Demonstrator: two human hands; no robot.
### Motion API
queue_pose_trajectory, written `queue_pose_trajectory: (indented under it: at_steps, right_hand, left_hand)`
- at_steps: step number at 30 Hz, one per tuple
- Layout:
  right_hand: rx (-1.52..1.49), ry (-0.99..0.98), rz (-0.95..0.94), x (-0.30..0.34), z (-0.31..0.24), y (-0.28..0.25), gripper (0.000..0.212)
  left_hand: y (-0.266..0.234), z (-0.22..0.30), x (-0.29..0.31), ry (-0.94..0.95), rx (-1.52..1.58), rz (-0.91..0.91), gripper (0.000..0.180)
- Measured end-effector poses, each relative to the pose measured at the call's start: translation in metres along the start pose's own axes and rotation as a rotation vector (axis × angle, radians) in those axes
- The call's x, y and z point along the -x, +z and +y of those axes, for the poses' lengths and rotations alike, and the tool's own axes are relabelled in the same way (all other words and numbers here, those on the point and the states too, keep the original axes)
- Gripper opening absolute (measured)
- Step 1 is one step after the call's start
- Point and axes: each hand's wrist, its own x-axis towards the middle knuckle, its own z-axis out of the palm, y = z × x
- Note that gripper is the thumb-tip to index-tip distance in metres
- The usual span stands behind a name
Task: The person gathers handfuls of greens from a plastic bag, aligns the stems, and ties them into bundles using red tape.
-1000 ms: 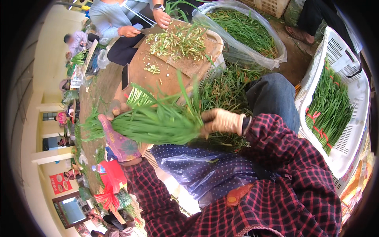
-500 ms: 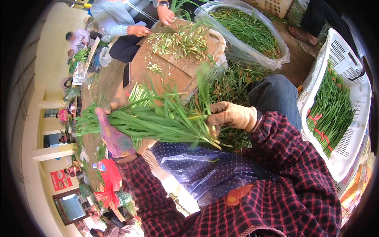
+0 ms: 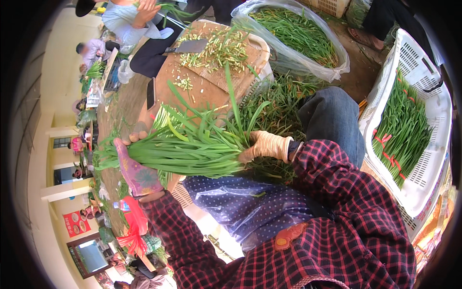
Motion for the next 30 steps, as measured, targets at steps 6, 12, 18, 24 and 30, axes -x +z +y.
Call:
queue_pose_trajectory:
  at_steps: [6, 12, 18, 24, 30]
  right_hand:
    - [-0.322, 0.019, 0.043, 0.006, -0.026, -0.009, 0.039]
    - [-0.269, -0.084, -0.077, 0.038, -0.044, -0.003, 0.04]
    - [-0.374, -0.106, 0.017, 0.047, -0.056, 0.008, 0.036]
    - [-0.827, -0.147, 0.059, 0.041, -0.035, 0.02, 0.037]
    - [-0.721, -0.193, 0.246, 0.037, -0.023, 0.032, 0.021]
  left_hand:
    - [-0.02, 0.004, 0.019, 0.015, -0.086, 0.038, 0.027]
    - [-0.033, 0.005, 0.021, -0.025, -0.008, 0.071, 0.027]
    - [-0.04, -0.005, 0.028, -0.017, -0.045, 0.158, 0.028]
    - [-0.069, -0.004, 0.025, -0.013, 0.126, 0.2, 0.032]
    - [-0.107, -0.007, 0.031, -0.06, 0.304, 0.114, 0.035]
